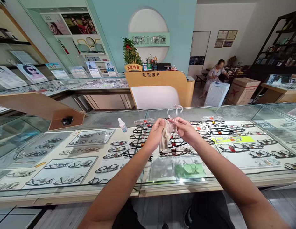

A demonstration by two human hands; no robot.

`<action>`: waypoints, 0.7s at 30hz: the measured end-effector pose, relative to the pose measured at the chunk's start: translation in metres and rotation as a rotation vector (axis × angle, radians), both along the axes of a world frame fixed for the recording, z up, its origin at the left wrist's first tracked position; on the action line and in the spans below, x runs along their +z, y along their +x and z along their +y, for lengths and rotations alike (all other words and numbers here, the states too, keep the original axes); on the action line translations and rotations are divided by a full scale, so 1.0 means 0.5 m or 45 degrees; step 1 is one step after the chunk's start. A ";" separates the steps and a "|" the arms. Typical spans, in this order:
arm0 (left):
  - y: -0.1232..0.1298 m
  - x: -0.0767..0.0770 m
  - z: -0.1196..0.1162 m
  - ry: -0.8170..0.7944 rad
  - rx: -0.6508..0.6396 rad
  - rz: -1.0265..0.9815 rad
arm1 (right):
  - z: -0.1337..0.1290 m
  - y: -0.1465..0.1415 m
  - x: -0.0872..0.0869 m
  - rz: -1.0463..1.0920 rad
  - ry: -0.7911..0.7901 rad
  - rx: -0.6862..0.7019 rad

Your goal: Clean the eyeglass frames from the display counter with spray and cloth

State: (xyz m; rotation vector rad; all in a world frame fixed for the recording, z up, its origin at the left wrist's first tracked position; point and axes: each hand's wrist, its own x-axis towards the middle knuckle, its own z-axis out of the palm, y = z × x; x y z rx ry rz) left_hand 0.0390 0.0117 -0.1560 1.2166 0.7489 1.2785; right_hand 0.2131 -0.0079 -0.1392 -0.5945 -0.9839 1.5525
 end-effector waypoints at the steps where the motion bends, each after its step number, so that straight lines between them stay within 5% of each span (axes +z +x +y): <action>1: 0.000 -0.002 0.002 -0.010 -0.019 -0.024 | 0.000 -0.001 0.000 -0.005 0.004 -0.011; 21: -0.003 0.016 0.008 -0.203 -0.220 -0.194 | -0.004 0.002 0.003 -0.172 0.160 -0.120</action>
